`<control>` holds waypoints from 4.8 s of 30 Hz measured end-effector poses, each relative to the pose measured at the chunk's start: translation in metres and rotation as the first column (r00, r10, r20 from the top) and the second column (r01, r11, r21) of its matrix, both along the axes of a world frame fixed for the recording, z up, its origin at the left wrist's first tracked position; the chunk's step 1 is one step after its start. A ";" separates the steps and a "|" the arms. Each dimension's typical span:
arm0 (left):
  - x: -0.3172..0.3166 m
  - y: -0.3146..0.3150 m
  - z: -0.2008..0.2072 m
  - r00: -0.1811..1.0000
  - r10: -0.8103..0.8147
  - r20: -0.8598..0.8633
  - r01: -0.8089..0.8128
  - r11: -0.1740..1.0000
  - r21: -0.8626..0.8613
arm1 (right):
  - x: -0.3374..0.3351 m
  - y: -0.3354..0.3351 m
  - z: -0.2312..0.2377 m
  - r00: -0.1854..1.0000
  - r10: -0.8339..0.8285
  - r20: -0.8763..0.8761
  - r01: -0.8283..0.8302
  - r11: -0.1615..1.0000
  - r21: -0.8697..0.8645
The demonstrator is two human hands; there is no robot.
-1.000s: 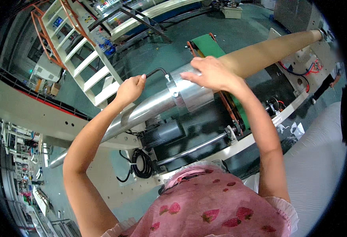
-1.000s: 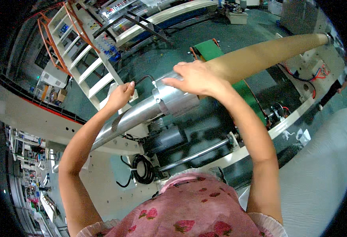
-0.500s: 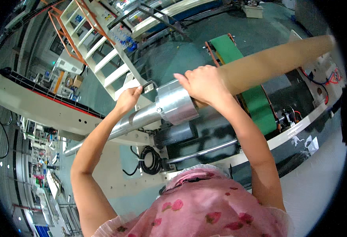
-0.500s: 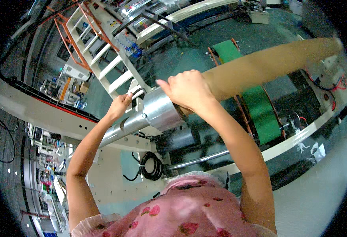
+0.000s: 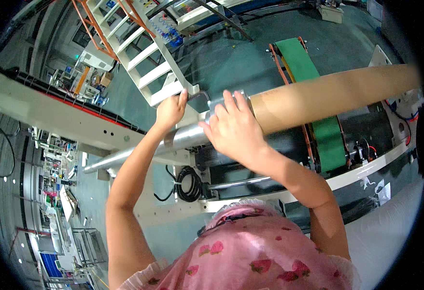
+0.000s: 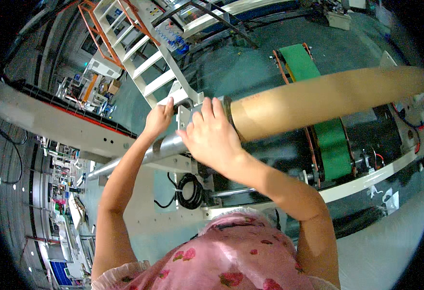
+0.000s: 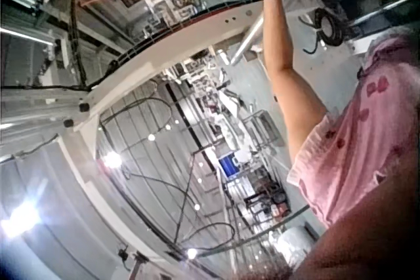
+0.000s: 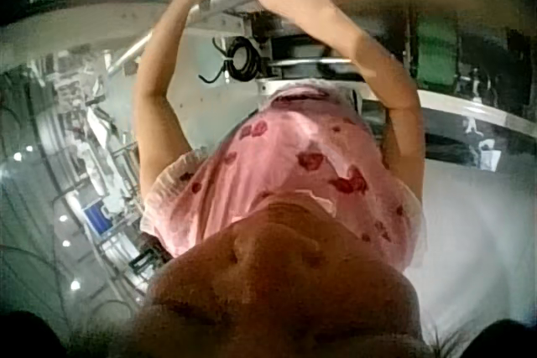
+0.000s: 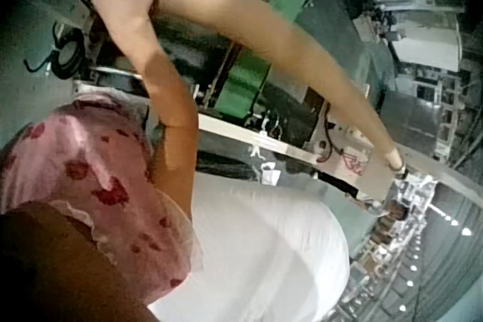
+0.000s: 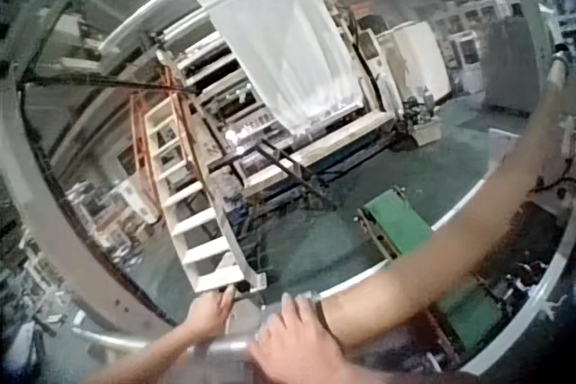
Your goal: The person prepares a cardboard core on a metal spindle by tightening a collar with a hex key, marks the core with a pen, and then inserts the assembly into a large white roll on a machine.
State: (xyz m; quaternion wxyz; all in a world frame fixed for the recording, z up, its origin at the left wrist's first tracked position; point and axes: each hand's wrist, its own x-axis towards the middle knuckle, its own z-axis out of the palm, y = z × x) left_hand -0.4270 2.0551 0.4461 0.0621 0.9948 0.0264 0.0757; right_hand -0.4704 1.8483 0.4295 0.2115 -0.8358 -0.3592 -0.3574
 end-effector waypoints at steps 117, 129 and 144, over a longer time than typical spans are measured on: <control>-0.072 0.074 0.050 0.799 0.515 0.312 0.052 0.457 -0.888 | -0.012 0.049 -0.065 0.813 0.575 -0.095 0.375 -0.391 0.840; -0.171 0.185 0.048 0.743 0.349 0.571 -0.384 0.921 -0.063 | -0.070 0.211 -0.088 0.476 0.879 0.003 0.360 -0.198 0.912; -0.172 0.214 0.004 0.898 -0.257 0.357 0.273 0.962 0.006 | -0.064 0.263 -0.087 0.393 0.918 -0.046 0.298 -0.080 0.951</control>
